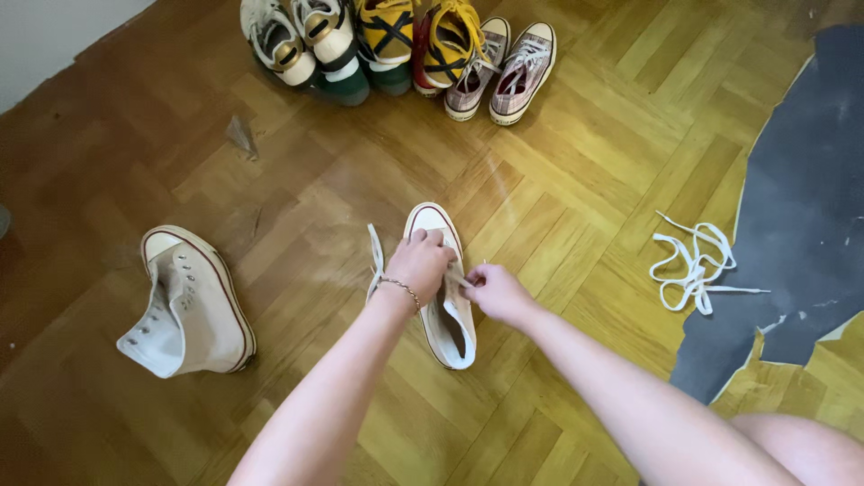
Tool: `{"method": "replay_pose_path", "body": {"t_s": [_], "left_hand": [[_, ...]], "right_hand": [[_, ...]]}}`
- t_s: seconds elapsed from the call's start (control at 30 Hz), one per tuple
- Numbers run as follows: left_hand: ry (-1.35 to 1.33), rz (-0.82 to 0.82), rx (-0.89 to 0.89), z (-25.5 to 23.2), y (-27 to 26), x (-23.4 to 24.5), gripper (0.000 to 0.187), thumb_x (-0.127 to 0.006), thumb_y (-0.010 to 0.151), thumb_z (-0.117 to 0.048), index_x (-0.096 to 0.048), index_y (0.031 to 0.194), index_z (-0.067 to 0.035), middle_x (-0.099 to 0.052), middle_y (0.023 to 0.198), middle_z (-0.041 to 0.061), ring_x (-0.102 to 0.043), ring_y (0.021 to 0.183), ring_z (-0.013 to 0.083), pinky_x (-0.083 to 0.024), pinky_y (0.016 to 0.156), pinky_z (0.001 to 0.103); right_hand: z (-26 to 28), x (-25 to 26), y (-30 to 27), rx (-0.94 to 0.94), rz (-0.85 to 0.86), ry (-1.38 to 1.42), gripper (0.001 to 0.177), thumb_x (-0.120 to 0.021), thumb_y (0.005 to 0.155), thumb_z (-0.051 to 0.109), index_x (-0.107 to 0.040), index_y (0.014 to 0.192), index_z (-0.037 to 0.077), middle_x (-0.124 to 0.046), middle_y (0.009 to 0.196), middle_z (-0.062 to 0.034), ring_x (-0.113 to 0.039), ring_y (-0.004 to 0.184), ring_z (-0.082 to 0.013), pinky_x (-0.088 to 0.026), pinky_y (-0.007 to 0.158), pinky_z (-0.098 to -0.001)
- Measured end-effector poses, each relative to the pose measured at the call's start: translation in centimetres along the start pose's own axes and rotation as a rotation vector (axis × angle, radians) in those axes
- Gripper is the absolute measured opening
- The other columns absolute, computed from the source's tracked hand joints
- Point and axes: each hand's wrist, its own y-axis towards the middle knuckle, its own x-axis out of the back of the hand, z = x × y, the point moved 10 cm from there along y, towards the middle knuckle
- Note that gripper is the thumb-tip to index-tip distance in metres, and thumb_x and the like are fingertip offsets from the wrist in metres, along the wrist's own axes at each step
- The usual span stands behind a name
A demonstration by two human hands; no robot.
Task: The person removes the laces from a white high-top sneaker and then re-laces it by threading the laces through the eyelets. The person then picks up a yellow sneaker and begins to handle its laces.
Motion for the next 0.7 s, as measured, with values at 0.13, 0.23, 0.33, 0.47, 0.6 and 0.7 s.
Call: {"method": "replay_pose_path", "body": {"t_s": [0.13, 0.23, 0.33, 0.47, 0.6, 0.7], "left_hand": [[-0.002, 0.002, 0.007, 0.6, 0.7, 0.8, 0.013, -0.069, 0.085, -0.011, -0.079, 0.092, -0.015, -0.070, 0.104, 0.006, -0.059, 0.117, 0.0286, -0.046, 0.102, 0.044], [-0.413, -0.012, 0.165, 3.1, 0.9, 1.4, 0.015, -0.063, 0.097, -0.014, -0.077, 0.101, -0.017, -0.071, 0.106, 0.006, -0.068, 0.108, 0.0292, -0.055, 0.102, 0.042], [-0.212, -0.069, 0.400, 5.5, -0.5, 2.2, 0.011, -0.067, 0.091, -0.013, -0.078, 0.090, -0.014, -0.070, 0.101, 0.006, -0.066, 0.105, 0.0263, -0.035, 0.111, 0.054], [0.091, -0.283, 0.123, 0.7, -0.9, 3.8, 0.024, -0.072, 0.069, -0.010, -0.076, 0.092, -0.009, -0.069, 0.101, 0.012, -0.059, 0.105, 0.0318, -0.042, 0.087, 0.050], [0.088, -0.140, -0.045, -1.6, 0.0, 2.1, 0.011, -0.071, 0.081, -0.011, -0.078, 0.088, -0.016, -0.070, 0.096, 0.005, -0.060, 0.109, 0.0254, -0.040, 0.096, 0.047], [0.038, -0.026, 0.019, -0.3, 0.6, 1.8, 0.014, -0.069, 0.083, -0.011, -0.079, 0.088, -0.020, -0.072, 0.097, 0.000, -0.061, 0.108, 0.0235, -0.039, 0.097, 0.044]], "right_hand": [[0.0, 0.0, -0.1, 0.001, 0.013, -0.047, 0.028, -0.076, 0.084, 0.029, -0.076, 0.096, 0.004, -0.072, 0.079, -0.0074, -0.067, 0.074, -0.0188, -0.054, 0.072, -0.0339], [-0.8, -0.1, -0.3, -0.059, 0.020, -0.094, 0.027, -0.076, 0.086, 0.030, -0.076, 0.097, 0.005, -0.070, 0.078, -0.0114, -0.064, 0.074, -0.0215, -0.051, 0.070, -0.0374], [-0.1, -0.2, 0.0, 0.004, 0.022, -0.030, 0.026, -0.076, 0.084, 0.029, -0.077, 0.096, 0.005, -0.075, 0.083, -0.0080, -0.069, 0.077, -0.0179, -0.053, 0.075, -0.0325], [-0.2, -0.1, 0.2, 0.011, 0.002, -0.010, 0.028, -0.074, 0.085, 0.027, -0.076, 0.099, 0.003, -0.075, 0.085, -0.0124, -0.068, 0.079, -0.0219, -0.054, 0.074, -0.0358], [0.0, 0.3, -0.2, 0.004, -0.015, -0.032, 0.030, -0.074, 0.086, 0.028, -0.075, 0.103, 0.003, -0.075, 0.087, -0.0111, -0.069, 0.080, -0.0203, -0.054, 0.076, -0.0342], [0.2, 0.6, -0.4, -0.035, -0.016, -0.061, 0.030, -0.074, 0.087, 0.028, -0.076, 0.103, 0.004, -0.074, 0.087, -0.0112, -0.068, 0.080, -0.0204, -0.053, 0.076, -0.0344]]}}
